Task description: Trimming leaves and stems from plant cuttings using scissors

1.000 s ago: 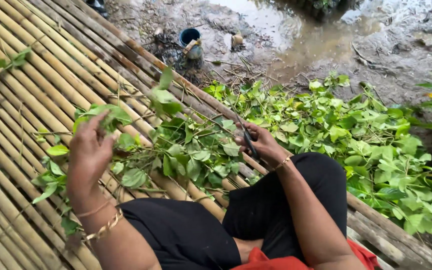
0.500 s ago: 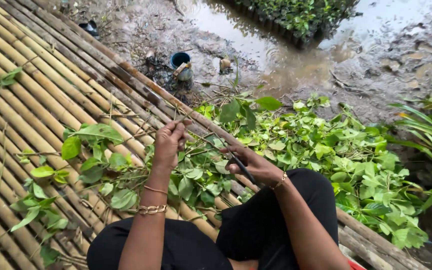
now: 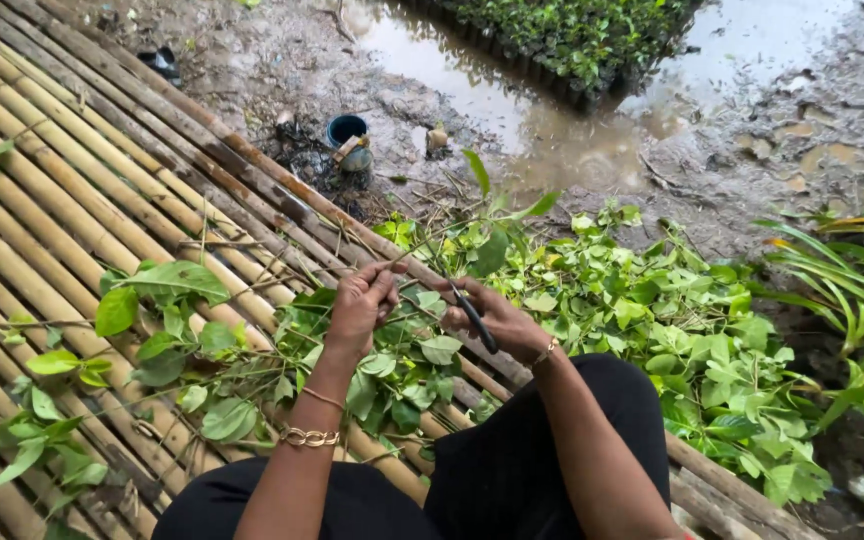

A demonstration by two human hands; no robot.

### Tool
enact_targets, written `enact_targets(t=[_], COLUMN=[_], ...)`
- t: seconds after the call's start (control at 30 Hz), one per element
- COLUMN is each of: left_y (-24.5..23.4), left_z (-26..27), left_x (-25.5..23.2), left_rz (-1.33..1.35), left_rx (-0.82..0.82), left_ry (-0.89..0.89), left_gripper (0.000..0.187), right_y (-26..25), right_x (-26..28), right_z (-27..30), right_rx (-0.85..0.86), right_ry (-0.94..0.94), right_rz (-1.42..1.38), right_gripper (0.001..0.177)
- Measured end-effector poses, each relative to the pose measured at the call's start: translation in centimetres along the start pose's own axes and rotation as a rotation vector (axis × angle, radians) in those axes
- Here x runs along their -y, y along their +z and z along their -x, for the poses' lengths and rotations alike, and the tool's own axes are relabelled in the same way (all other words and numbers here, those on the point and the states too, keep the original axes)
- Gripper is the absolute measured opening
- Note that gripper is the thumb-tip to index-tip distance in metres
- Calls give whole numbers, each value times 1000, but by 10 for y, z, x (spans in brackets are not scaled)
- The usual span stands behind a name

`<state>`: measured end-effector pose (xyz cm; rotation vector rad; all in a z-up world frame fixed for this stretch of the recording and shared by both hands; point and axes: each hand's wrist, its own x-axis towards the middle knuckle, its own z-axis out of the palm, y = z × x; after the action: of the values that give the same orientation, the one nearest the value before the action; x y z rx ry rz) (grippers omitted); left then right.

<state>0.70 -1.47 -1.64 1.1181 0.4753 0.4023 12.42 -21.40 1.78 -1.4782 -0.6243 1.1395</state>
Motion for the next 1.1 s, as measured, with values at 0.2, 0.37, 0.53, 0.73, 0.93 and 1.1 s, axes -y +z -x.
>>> enact_targets(t=[0.2, 0.37, 0.53, 0.73, 0.93, 1.1], left_y=[4, 3, 8, 8, -7, 27], left_z=[2, 3, 6, 28, 51, 53], left_x=[-1, 3, -4, -35, -13, -5], left_rz=[-31, -44, -79, -377, -808, -970], left_rx=[9, 17, 33, 146, 52, -108], left_ry=[-22, -27, -24, -121, -281, -138], left_gripper=[20, 20, 21, 33, 22, 21], right_y=[-6, -4, -10, -44, -92, -114], right_x=[9, 9, 4, -6, -18, -25], right_z=[1, 2, 1, 0, 21, 29], right_rx=[-28, -28, -44, -182, -424, -580], right_ry=[-4, -10, -5, -89, -204, -217], right_rz=[43, 45, 26, -139, -287, -331], right_gripper=[66, 64, 62, 60, 54, 52])
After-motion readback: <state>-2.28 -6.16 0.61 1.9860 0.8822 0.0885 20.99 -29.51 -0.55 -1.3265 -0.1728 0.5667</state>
